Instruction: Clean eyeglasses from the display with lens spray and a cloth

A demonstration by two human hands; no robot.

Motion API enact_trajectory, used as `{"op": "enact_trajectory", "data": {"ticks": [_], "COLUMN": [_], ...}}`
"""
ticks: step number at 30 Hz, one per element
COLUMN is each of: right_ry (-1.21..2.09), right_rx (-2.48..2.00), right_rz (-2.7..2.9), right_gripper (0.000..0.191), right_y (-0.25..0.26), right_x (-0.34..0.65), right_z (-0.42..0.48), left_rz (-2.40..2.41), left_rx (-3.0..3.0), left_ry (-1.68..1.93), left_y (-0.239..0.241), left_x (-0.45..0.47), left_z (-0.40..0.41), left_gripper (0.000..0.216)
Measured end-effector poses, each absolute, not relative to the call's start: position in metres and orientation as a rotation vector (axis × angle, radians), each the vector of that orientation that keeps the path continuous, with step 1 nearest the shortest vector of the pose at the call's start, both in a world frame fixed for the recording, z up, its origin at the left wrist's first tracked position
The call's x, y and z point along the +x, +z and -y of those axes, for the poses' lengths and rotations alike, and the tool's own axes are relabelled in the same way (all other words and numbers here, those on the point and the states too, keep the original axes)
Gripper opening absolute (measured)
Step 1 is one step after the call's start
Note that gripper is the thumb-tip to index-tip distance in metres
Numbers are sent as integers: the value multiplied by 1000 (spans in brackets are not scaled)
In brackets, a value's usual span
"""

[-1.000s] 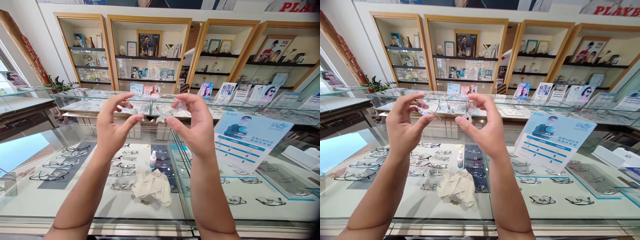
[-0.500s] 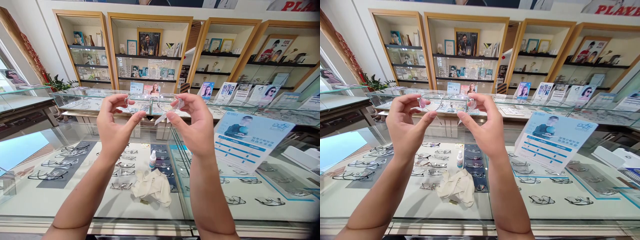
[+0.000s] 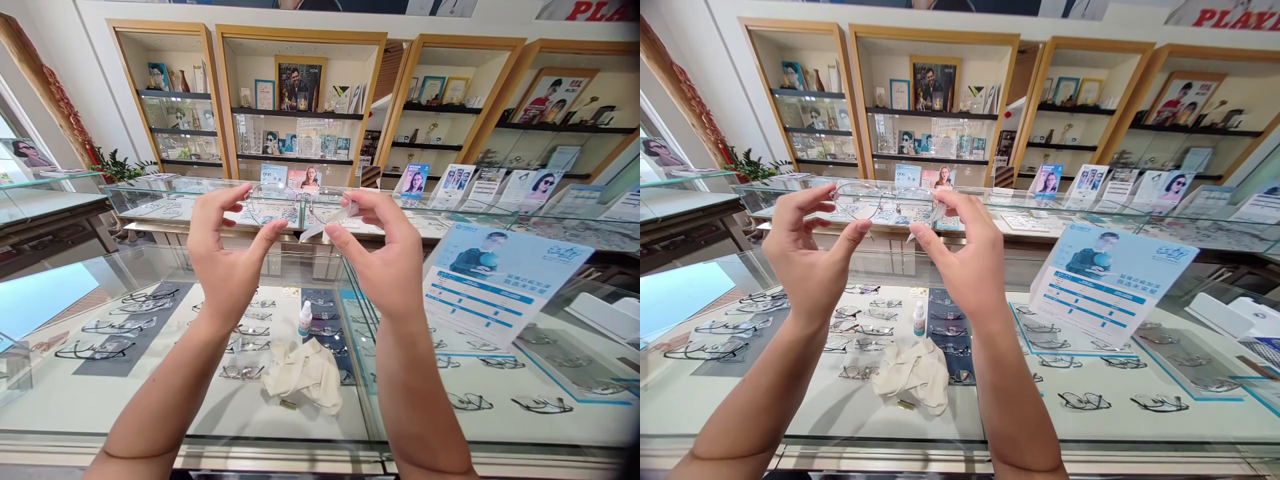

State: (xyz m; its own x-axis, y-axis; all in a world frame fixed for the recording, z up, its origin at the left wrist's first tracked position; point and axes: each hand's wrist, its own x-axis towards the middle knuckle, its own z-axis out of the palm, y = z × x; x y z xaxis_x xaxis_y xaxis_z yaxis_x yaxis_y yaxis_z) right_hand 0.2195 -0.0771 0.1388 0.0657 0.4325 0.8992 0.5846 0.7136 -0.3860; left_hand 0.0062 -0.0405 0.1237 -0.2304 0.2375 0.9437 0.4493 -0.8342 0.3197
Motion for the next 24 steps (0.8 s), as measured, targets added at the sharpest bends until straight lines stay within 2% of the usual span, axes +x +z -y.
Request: {"op": "enact_trajectory", "data": {"ticks": [18, 24], "right_ry": [-114, -28], "right_rx": [-919, -910], "right_rz": [1627, 1620], "right_gripper": [42, 44], "right_y": [137, 134], "right_x": [223, 223], "right_z": [74, 72], "left_rz": [803, 776], "left_rx": [-1812, -1772], "left_ry": [-2099, -2114], "left_y": [123, 120], "left_x": [11, 13], "left_z": [44, 42], "left_gripper": [45, 52]}}
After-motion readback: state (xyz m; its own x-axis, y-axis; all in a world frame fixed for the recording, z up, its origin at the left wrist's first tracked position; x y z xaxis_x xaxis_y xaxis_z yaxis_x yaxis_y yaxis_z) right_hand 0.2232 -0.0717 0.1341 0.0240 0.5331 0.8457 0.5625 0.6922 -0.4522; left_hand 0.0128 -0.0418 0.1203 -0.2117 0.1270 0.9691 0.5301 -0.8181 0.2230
